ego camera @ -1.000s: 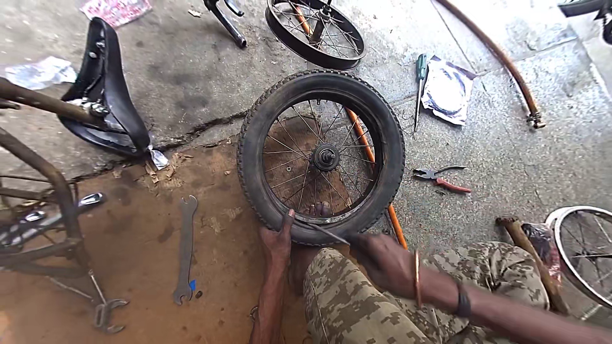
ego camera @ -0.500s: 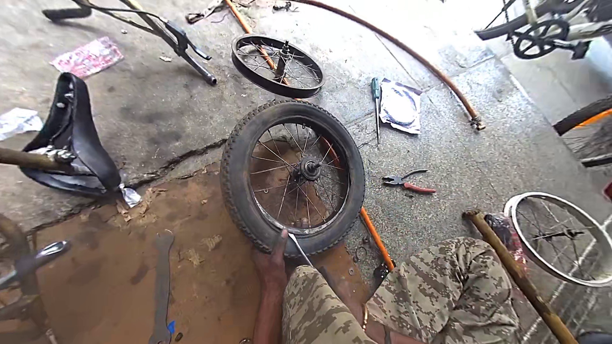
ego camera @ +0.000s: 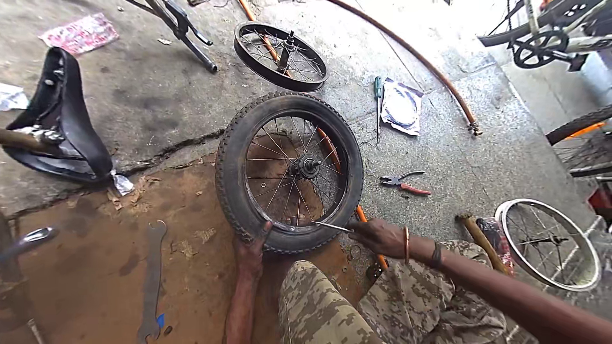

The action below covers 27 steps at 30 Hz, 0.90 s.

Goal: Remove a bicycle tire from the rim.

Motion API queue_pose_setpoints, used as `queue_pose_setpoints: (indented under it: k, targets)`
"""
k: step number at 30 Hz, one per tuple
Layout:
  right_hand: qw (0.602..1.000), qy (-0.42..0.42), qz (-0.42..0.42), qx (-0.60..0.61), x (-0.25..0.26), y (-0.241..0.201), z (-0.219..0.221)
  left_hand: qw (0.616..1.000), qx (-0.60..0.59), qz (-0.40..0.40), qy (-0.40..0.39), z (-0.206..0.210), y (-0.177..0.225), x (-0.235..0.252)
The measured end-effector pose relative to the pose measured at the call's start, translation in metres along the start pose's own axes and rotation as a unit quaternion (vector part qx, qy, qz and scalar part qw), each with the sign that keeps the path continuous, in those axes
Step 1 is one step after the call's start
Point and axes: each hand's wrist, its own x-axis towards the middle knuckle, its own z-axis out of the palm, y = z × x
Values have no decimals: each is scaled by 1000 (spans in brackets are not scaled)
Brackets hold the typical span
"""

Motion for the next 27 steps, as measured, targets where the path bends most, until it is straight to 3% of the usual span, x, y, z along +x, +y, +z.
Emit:
queue_pose_setpoints:
  k: [4,8,11,14,19,22,27]
  targets:
    - [976,-126,15,-176,30,-10,-64,1000,27,13,-8,-2,2,-1]
    - [963,-184,-46,-192,68,-25,-108,1000,25,-2,-2,0,4,-4]
    - [941,-239,-4,-240,95,-26,-120,1000,24,1,-2,0,3,-3]
    - [920,-250,-10,-303,114,-17,-121,1000,19,4,-6,-1,2,-3]
    - [926,-218,-62,-302,135,7,-136,1000,23,5,-7,-2,3,-3]
    - [904,-234,-21,-357,148,18,-132,1000,25,2,-8,-1,4,-3]
    - [894,-241,45,-376,144,-17,-141,1000,23,0,-12,-2,5,-5]
